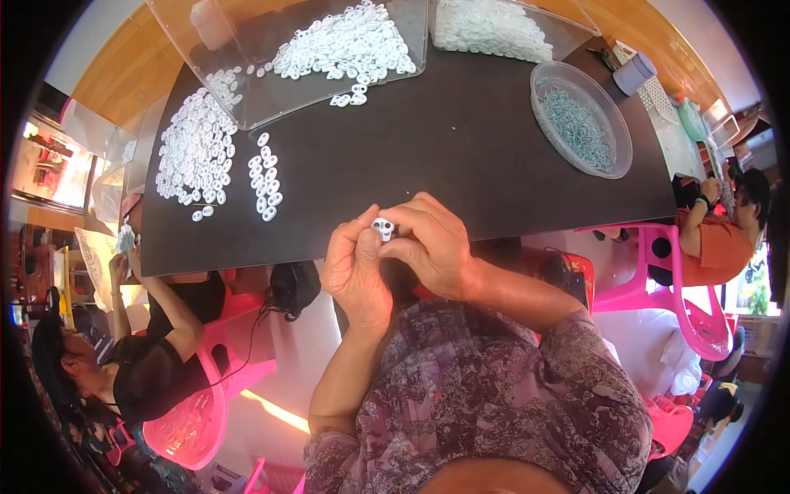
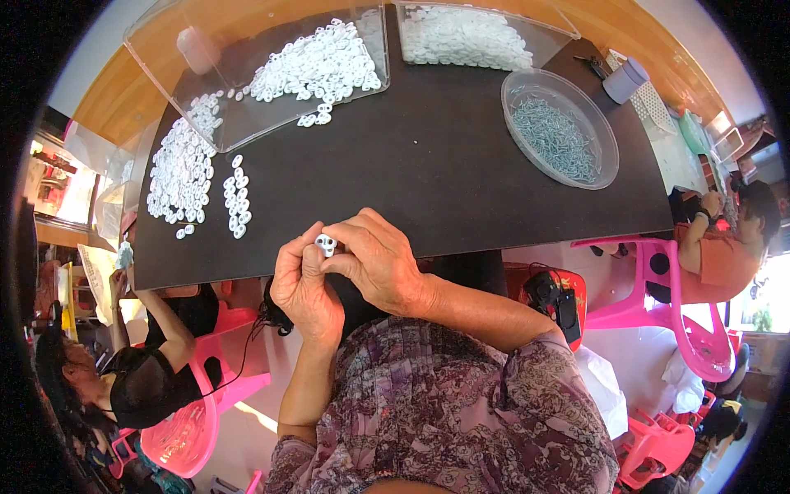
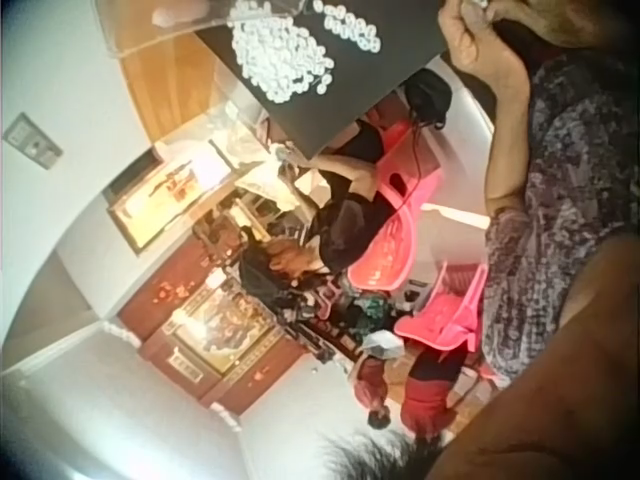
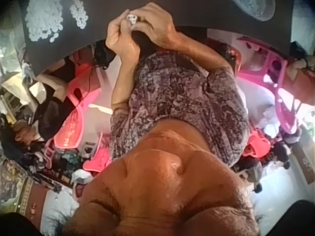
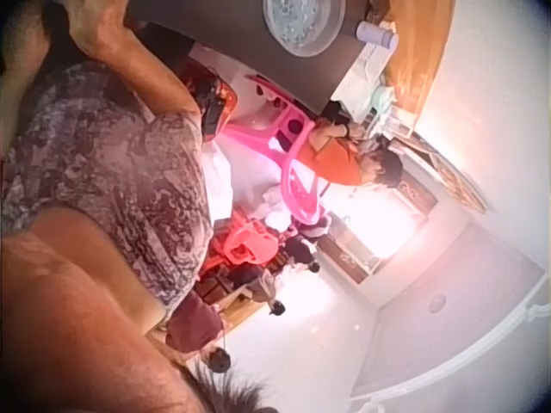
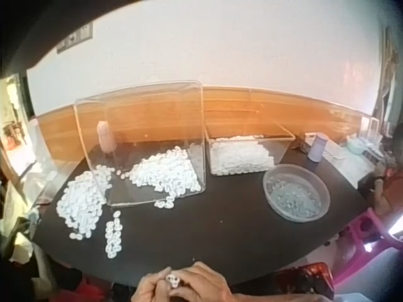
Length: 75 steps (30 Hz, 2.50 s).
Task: Manually joining small white plastic components by pressing them together.
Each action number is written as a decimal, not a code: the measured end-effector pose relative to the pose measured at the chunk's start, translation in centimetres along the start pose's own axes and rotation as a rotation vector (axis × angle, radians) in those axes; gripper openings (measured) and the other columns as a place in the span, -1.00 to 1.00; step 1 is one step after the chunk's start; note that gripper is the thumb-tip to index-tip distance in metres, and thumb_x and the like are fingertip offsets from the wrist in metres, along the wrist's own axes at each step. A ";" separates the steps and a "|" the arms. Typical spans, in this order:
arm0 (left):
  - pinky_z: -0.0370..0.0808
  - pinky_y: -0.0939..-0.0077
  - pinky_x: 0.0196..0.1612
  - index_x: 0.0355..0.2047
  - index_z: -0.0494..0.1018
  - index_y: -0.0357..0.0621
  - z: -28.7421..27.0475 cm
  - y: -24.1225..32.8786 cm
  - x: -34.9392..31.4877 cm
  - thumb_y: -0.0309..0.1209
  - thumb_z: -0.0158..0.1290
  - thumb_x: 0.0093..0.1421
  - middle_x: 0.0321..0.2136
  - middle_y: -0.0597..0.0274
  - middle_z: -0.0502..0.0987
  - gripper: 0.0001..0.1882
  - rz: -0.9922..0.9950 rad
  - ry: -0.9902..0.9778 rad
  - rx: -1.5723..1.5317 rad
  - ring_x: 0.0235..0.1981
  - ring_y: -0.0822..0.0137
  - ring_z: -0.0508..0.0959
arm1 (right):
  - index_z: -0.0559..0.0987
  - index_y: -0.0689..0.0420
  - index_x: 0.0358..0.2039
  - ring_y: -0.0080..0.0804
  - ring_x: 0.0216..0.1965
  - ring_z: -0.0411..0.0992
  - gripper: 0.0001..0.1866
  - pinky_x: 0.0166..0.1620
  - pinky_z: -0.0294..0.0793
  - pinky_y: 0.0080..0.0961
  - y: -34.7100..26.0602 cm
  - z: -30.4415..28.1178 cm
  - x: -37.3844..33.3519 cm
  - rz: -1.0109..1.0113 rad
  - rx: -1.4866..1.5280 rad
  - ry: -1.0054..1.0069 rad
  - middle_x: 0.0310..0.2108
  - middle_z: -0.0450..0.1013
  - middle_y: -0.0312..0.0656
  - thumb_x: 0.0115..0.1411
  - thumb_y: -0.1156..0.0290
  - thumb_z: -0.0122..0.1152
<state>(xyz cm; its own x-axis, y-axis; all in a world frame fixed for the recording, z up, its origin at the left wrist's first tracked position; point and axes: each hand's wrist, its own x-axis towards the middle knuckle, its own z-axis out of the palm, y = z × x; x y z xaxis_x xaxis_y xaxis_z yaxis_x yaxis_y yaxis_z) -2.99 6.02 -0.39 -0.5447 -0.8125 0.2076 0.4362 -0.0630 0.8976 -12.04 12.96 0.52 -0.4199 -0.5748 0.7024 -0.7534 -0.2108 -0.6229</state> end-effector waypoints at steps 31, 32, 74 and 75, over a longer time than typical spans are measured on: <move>0.25 0.72 -0.46 -0.27 0.40 -0.34 -0.7 -1.2 -0.7 -0.39 -0.10 0.29 -0.46 0.39 0.24 -0.79 0.239 0.047 0.119 -0.51 0.59 0.24 | 0.41 0.19 -0.29 -0.31 -0.57 0.23 -0.64 -0.54 0.25 -0.46 0.4 2.3 -0.3 -0.178 -0.024 0.027 -0.50 0.33 -0.20 -0.17 0.62 0.27; 0.25 0.72 -0.47 -0.28 0.39 -0.33 -0.7 -1.3 -0.7 -0.38 -0.11 0.29 -0.46 0.39 0.24 -0.79 0.221 0.059 0.093 -0.51 0.59 0.24 | 0.41 0.19 -0.30 -0.31 -0.57 0.23 -0.64 -0.55 0.25 -0.47 0.6 2.4 -0.4 -0.184 -0.030 0.031 -0.50 0.33 -0.20 -0.17 0.61 0.26; 0.38 0.26 -0.46 -0.31 0.54 -0.02 0.7 -5.5 17.1 -0.53 0.07 0.00 -0.59 0.10 0.37 -0.79 0.620 -0.306 1.304 -0.50 0.12 0.44 | 0.56 0.11 -0.35 -0.09 -0.38 0.37 -0.79 -0.32 0.35 -0.23 14.2 -14.0 16.9 -0.319 -0.870 0.049 -0.48 0.43 -0.09 -0.05 0.55 0.08; 0.37 0.30 -0.46 -0.31 0.55 -0.01 0.9 -5.7 17.1 -0.54 0.09 0.00 -0.59 0.14 0.37 -0.78 0.648 -0.314 1.339 -0.51 0.16 0.44 | 0.55 0.11 -0.38 -0.12 -0.40 0.35 -0.78 -0.35 0.34 -0.26 13.3 -12.4 15.5 -0.332 -0.820 -0.034 -0.51 0.38 -0.11 -0.11 0.56 0.08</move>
<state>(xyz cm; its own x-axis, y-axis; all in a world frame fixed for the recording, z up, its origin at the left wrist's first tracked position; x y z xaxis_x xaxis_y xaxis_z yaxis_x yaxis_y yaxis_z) -15.40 -6.99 -1.63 -0.7216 -0.3295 0.6089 -0.2046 0.9417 0.2671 -34.79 11.04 7.39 -0.1096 -0.6109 0.7841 -0.9648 0.2552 0.0639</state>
